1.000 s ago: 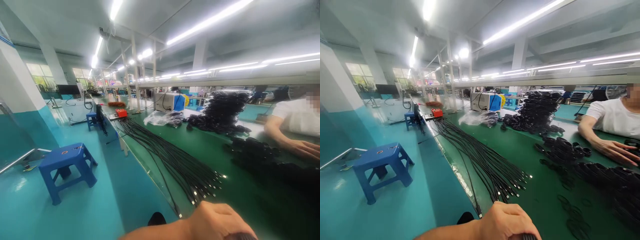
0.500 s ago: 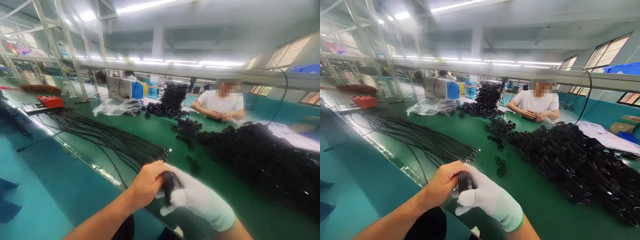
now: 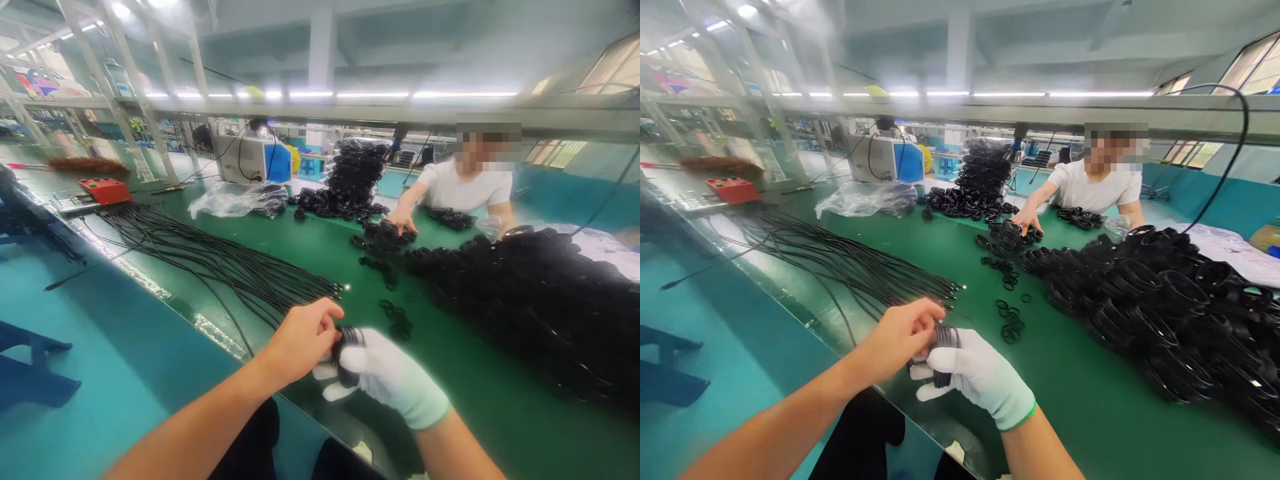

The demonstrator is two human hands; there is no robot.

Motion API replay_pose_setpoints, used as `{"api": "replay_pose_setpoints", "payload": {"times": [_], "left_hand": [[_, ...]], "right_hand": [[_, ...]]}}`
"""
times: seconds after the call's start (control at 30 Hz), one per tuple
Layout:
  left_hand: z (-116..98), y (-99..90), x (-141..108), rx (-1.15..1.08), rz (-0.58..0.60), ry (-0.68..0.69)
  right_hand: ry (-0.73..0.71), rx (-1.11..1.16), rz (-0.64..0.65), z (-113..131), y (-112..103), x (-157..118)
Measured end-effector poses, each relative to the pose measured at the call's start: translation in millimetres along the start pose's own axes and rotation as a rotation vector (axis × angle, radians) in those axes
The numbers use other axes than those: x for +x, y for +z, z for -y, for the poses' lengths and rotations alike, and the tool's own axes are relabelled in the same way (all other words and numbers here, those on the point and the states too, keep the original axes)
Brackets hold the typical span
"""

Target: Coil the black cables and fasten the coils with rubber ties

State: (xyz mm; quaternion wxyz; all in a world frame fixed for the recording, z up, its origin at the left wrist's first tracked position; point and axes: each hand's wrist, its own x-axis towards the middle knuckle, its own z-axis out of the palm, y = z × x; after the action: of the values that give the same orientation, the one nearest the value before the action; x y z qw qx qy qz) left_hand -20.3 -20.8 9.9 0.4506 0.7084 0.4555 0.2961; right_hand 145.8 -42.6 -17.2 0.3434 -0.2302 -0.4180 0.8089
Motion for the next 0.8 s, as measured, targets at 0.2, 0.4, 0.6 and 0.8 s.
{"api": "replay_pose_setpoints", "payload": {"times": [0.2, 0.4, 0.6, 0.8], "left_hand": [[2.5, 9.2, 4.1, 0.111, -0.030, -0.075], [2.4, -0.4, 6.8, 0.336, 0.021, -0.028], [9.6, -0.7, 9.0, 0.366, -0.016, -0.027], [7.0, -1.2, 9.3, 0.209, -0.005, -0.031]], "right_hand": [[-0.012, -0.112, -0.076, -3.7, 2.9, 3.7], [0.011, -0.124, -0.106, -4.0, 11.9, 2.6], [0.054, -0.214, -0.182, -7.1, 16.4, 4.1], [-0.004, -0.035, -0.123, -7.3, 5.3, 4.8]]}}
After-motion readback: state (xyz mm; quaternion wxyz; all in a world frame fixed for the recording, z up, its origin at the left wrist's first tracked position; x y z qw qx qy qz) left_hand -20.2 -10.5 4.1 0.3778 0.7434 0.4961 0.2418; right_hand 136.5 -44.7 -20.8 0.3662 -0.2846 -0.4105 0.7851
